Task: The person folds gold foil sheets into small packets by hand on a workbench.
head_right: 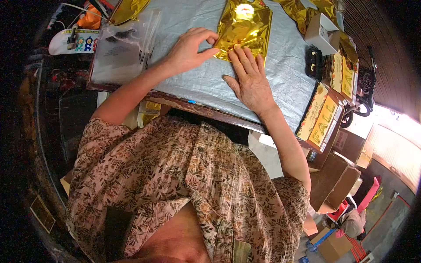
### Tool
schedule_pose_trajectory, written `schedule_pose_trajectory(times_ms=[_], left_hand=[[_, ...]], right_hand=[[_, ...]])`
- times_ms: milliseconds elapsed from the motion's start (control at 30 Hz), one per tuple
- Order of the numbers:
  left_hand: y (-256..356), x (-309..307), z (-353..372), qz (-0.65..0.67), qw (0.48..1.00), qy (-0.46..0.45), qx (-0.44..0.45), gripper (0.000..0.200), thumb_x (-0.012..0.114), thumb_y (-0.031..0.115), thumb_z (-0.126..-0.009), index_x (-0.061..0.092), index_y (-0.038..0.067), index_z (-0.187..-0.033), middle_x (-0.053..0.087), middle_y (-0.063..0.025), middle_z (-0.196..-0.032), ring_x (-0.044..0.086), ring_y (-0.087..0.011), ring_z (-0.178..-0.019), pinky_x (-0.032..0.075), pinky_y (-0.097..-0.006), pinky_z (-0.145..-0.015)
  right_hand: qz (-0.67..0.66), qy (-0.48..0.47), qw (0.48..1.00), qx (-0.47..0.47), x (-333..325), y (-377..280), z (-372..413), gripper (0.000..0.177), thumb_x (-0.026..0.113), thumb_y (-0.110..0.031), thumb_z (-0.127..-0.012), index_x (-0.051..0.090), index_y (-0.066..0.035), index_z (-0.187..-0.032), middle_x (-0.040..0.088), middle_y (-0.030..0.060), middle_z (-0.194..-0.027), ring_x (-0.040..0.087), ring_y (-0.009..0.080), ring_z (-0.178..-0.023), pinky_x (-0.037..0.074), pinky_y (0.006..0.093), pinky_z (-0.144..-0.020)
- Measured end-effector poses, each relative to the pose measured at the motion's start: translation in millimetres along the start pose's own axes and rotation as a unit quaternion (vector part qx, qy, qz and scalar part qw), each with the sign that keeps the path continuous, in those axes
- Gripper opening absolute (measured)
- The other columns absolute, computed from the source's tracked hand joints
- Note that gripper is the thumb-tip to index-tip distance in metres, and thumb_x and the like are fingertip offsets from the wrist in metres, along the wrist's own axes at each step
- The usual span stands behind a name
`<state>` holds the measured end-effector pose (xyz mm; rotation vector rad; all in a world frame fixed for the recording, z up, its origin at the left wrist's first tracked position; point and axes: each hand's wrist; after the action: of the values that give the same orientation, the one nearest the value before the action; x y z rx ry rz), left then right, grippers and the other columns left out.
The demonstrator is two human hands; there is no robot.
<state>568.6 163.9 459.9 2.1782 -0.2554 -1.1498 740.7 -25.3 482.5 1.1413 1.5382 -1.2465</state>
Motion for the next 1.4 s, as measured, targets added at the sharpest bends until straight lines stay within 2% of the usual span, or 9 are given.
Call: schedule_pose_trajectory(times_ms=[233, 367, 567, 633, 867, 1200, 1267, 1300, 1400], left_hand=[[5, 3, 2, -0.022, 0.999, 0.009, -0.044, 0.058, 0.078, 0.019, -0.089, 0.052, 0.012, -0.14, 0.065, -0.0058, -0.116, 0.06, -0.0305, -0.117, 0.042, -0.0482, -0.104], [9, -3, 0, -0.025, 0.999, -0.003, -0.036, 0.059, 0.079, 0.021, -0.088, 0.052, 0.012, -0.14, 0.065, -0.0049, -0.115, 0.06, -0.0305, -0.117, 0.041, -0.0489, -0.105], [-16, -10, -18, 0.054, 0.996, -0.057, -0.037, 0.036, 0.073, 0.018, -0.093, 0.065, 0.009, -0.127, 0.066, -0.0051, -0.123, 0.059, -0.0256, -0.124, 0.04, -0.0459, -0.106], [-35, -12, -31, -0.089, 0.993, -0.013, 0.079, 0.029, 0.069, 0.018, -0.097, 0.069, 0.009, -0.125, 0.067, -0.0038, -0.131, 0.058, -0.0216, -0.129, 0.038, -0.0431, -0.107], [-70, -11, -81, -0.17, 0.964, -0.108, 0.174, 0.034, 0.066, 0.025, -0.1, 0.07, 0.012, -0.131, 0.064, -0.0021, -0.144, 0.052, -0.0194, -0.139, 0.033, -0.0437, -0.111], [-81, 4, -88, -0.137, 0.979, -0.078, 0.133, 0.037, 0.07, 0.029, -0.098, 0.07, 0.012, -0.132, 0.065, -0.0031, -0.142, 0.052, -0.0198, -0.137, 0.033, -0.0449, -0.112], [-80, 2, -95, -0.076, 0.982, -0.137, 0.105, 0.052, 0.067, 0.035, -0.093, 0.062, 0.012, -0.14, 0.061, -0.0105, -0.145, 0.049, -0.0347, -0.139, 0.034, -0.0579, -0.112], [-68, -3, -94, -0.075, 0.982, -0.138, 0.105, 0.052, 0.067, 0.035, -0.093, 0.062, 0.012, -0.14, 0.061, -0.0105, -0.145, 0.049, -0.0347, -0.139, 0.034, -0.0579, -0.112], [-43, -11, -94, -0.164, 0.978, -0.021, 0.128, 0.038, 0.066, 0.029, -0.09, 0.072, 0.012, -0.122, 0.071, -0.009, -0.124, 0.059, -0.0313, -0.124, 0.041, -0.0525, -0.103]], right_hand=[[0.008, -0.007, 1.0, 0.0, -1, -1, 0, 0.072, 0.063, -0.038, -0.101, 0.036, -0.006, -0.16, 0.034, 0.0153, -0.166, 0.031, 0.0373, -0.153, 0.023, 0.0549, -0.125], [-0.003, 0.017, 1.0, -0.004, -5, -5, -7, 0.073, 0.064, -0.038, -0.1, 0.036, -0.006, -0.16, 0.034, 0.0154, -0.166, 0.031, 0.0366, -0.153, 0.023, 0.0541, -0.125], [-0.008, -0.003, 1.0, -0.007, 0, -7, -11, 0.074, 0.064, -0.039, -0.1, 0.037, -0.005, -0.159, 0.035, 0.0159, -0.166, 0.031, 0.0361, -0.154, 0.024, 0.0543, -0.125], [-0.007, -0.007, 1.0, -0.012, -1, -7, -11, 0.074, 0.064, -0.039, -0.1, 0.037, -0.005, -0.159, 0.035, 0.0161, -0.166, 0.031, 0.0361, -0.154, 0.024, 0.0545, -0.125], [-0.023, -0.018, 1.0, -0.008, -4, -7, -14, 0.075, 0.066, -0.039, -0.098, 0.037, -0.005, -0.159, 0.035, 0.017, -0.165, 0.033, 0.0376, -0.152, 0.025, 0.0533, -0.124], [0.006, -0.028, 1.0, -0.004, -8, -7, -18, 0.077, 0.065, -0.043, -0.098, 0.037, -0.007, -0.16, 0.034, 0.0155, -0.166, 0.031, 0.0373, -0.154, 0.024, 0.0533, -0.124], [0.002, -0.04, 0.999, 0.001, -7, -6, -19, 0.078, 0.065, -0.044, -0.098, 0.036, -0.007, -0.16, 0.033, 0.0149, -0.167, 0.03, 0.0369, -0.154, 0.024, 0.0534, -0.124], [0.0, -0.05, 0.999, 0.005, -7, -6, -19, 0.078, 0.064, -0.045, -0.098, 0.036, -0.008, -0.16, 0.033, 0.0143, -0.167, 0.029, 0.0365, -0.154, 0.024, 0.0534, -0.125], [-0.01, -0.056, 0.998, 0.01, -7, -6, -19, 0.078, 0.064, -0.045, -0.098, 0.036, -0.009, -0.161, 0.033, 0.0136, -0.167, 0.029, 0.0355, -0.155, 0.022, 0.0534, -0.125]])
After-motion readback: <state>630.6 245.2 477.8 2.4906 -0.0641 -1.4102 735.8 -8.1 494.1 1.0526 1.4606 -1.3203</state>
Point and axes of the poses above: each hand's wrist, its own z-axis away from the middle knuckle, its own x-axis out of the palm, y = z × x
